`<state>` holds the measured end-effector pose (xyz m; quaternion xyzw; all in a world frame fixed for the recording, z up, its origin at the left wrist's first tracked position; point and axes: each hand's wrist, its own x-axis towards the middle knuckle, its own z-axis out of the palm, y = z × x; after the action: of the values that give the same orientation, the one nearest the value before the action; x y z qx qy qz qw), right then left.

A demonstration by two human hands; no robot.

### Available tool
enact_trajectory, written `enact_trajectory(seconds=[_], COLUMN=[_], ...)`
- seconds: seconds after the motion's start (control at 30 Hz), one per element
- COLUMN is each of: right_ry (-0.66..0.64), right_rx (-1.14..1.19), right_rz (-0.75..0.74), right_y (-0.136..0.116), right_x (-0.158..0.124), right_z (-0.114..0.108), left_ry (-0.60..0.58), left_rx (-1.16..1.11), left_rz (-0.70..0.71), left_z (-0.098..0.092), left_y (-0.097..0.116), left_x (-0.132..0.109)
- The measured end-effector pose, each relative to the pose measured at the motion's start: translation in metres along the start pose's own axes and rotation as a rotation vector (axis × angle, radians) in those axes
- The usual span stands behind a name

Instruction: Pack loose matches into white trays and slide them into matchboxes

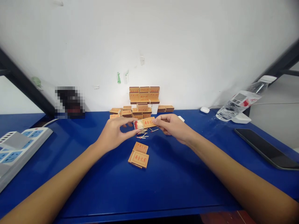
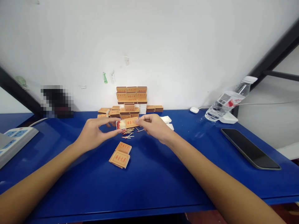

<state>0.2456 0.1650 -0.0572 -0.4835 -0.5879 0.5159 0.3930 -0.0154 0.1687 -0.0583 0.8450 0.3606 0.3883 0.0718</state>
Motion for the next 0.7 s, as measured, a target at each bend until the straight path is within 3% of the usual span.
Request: enact_trajectory(seconds=[0.23, 0.43, 0.53, 0.7], right_ry=[0.077, 0.005, 0.018, 0.115], right_rx=[-0.013, -0.016, 0.005, -0.048], right_rz=[-0.007, -0.004, 0.014, 0.046], right_y=[-0.006, -0.003, -0.006, -0.007], right_x=[0.009, 0.002, 0.0, 0.012], right_z=[-0.028, -0.005, -0.004, -0.04], left_ry=[0.006, 0.012, 0.033, 0.064], left_rx=[-0.032, -0.058, -0.079, -0.049], left_rz=[-0.062, 0.005, 0.012, -0.046], left_z=[-0.003, 0.001, 0.001, -0.004], left_y=[-0.001, 0.0, 0.0, -0.003], left_x=[0.003, 0.0, 0.0, 0.003])
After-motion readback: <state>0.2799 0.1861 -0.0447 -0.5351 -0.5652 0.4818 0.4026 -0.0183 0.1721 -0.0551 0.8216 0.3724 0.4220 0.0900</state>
